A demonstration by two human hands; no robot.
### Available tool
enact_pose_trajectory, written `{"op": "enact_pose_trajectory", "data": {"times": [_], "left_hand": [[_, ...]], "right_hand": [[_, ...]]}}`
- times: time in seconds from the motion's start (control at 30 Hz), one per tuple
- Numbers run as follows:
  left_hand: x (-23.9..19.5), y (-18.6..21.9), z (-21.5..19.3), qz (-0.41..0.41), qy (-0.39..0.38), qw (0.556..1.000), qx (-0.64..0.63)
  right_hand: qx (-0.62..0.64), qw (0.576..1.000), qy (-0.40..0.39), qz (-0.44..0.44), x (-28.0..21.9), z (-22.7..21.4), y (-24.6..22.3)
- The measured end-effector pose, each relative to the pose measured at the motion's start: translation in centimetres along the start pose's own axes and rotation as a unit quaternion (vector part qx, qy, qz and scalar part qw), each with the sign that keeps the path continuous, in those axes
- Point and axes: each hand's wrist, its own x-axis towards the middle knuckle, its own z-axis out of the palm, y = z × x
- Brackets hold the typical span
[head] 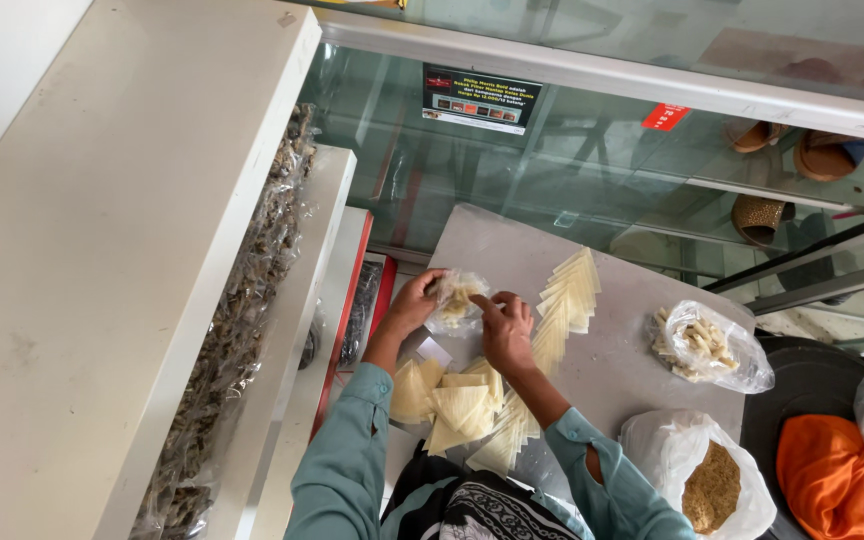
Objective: The person separates and folds small triangular food wrappers by hand on a table.
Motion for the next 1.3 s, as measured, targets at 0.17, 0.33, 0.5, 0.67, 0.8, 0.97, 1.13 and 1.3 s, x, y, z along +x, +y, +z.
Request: {"op": "enact_pose_trajectory", "data": {"times": [0.17, 0.33, 0.5, 0.67, 0.8, 0.97, 1.13, 1.3], "left_hand": [[-0.2, 0.9, -1.1, -0.071, 0.026, 0.997, 0.016], [-0.2, -0.6, -1.2, -0.095, 0.068, 0.993, -0.023], [-0.2, -1.6, -0.9, -0.052, 0.077, 0.996, 0.010], [-0.4, -1.6, -0.5, -0.076, 0.085, 0.993, 0.008], [-0.5, -1.2, -0.5, -0.053, 0.093, 0.993, 0.055], [-1.0, -1.1, -0.4, -0.047, 0.093, 0.994, 0.028], [-1.4, -1.3, -0.4, -0.027, 0.076, 0.995, 0.053], [-3.1, -0.2, -1.3, 0.091, 0.089, 0.970, 0.207]], "right_hand": [[-0.053, 0.993, -0.105, -0.020, 1.5, -0.5, -1.8], [-0.082, 0.990, -0.110, -0.030, 2.2, 0.7, -1.8], [-0.077, 0.985, -0.152, 0.002, 2.5, 1.1, -1.5], [-0.088, 0.982, -0.165, -0.015, 2.1, 1.1, -1.6], [-0.071, 0.977, -0.200, 0.007, 1.1, 1.6, -1.4], [0.074, 0.974, -0.191, 0.095, 0.4, 2.5, -0.2], [0.452, 0.827, -0.228, 0.244, -0.8, -0.1, 2.4], [0.629, 0.709, -0.151, 0.281, -3.1, -6.6, 6.9]]}}
